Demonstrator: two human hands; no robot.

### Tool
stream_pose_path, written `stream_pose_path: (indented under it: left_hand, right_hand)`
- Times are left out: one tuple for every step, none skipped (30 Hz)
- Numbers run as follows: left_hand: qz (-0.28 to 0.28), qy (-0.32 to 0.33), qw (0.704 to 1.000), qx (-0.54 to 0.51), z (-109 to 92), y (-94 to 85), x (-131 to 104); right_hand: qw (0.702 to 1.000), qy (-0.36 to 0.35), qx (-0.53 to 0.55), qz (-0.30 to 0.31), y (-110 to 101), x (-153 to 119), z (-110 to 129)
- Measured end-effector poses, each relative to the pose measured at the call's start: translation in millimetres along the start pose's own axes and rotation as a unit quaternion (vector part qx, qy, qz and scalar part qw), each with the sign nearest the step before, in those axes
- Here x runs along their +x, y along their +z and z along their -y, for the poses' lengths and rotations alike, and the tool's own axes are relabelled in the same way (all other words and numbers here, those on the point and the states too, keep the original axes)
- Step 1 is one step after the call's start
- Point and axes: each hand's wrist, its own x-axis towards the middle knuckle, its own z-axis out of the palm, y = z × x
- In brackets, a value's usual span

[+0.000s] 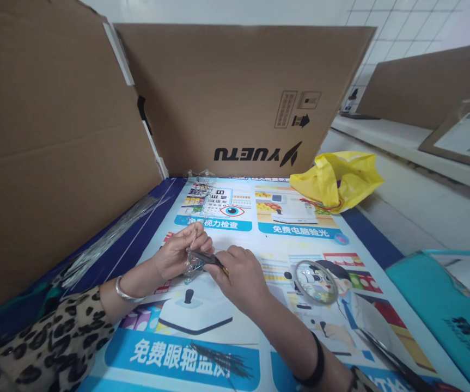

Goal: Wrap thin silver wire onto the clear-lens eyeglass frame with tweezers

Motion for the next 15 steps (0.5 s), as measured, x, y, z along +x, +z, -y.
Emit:
stream_pose_path:
  left_hand:
    - [0.004,0.002,1.000,-0.002,0.2,-0.1,0.2]
    - [0.007,0.003,1.000,-0.002,0.4,-0.2,0.4]
    - [0.009,0.005,1.000,0.001,0.8,-0.4,0.6]
    - [0.009,0.006,1.000,0.006,1.1,-0.7,0.8]
    - [0.007,0.007,1.000,0.015,1.4,-1.0,1.0]
    - [0.003,0.009,1.000,0.025,1.5,-1.3,1.2]
    - [-0.002,0.010,0.999,0.037,1.4,-1.6,1.3]
    - [-0.008,0.013,0.999,0.051,1.0,-1.8,1.4]
    - [-0.016,0.016,0.997,0.068,0.4,-2.1,1.5]
    - [-0.025,0.020,0.995,0.089,-0.3,-2.5,1.6]
    - [-0.036,0.024,0.993,0.113,-1.1,-3.0,1.8]
    - [-0.047,0.027,0.989,0.137,-1.8,-3.7,2.2]
    - [-0.061,0.031,0.985,0.157,-2.3,-4.6,2.7]
    - [-0.074,0.036,0.982,0.172,-2.5,-5.7,3.3]
    - [-0.088,0.042,0.979,0.181,-2.3,-7.0,4.1]
  right_hand:
    - [1.000,0.003,0.004,0.003,0.0,0.0,0.0]
    - [1.000,0.005,0.006,0.004,0.0,0.0,0.1]
    - [1.000,0.008,0.007,0.005,0.1,0.0,0.1]
    - [1.000,0.010,0.005,0.006,0.2,-0.2,0.1]
    - [1.000,0.011,0.001,0.006,0.4,-0.4,0.1]
    - [1.000,0.011,-0.005,0.006,0.5,-0.6,0.0]
    - [1.000,0.011,-0.013,0.006,0.6,-0.7,-0.3]
    - [1.000,0.011,-0.024,0.008,0.6,-0.7,-0.8]
    - [0.999,0.013,-0.035,0.010,0.6,-0.5,-1.6]
    - [0.999,0.016,-0.046,0.014,0.4,-0.1,-2.8]
    - [0.998,0.021,-0.054,0.019,0.1,0.4,-4.4]
    - [0.998,0.028,-0.058,0.024,-0.2,1.2,-6.5]
    - [0.997,0.037,-0.057,0.031,-0.6,2.0,-9.0]
    - [0.997,0.047,-0.050,0.038,-0.9,2.8,-11.8]
    - [0.997,0.058,-0.038,0.045,-1.2,3.6,-14.7]
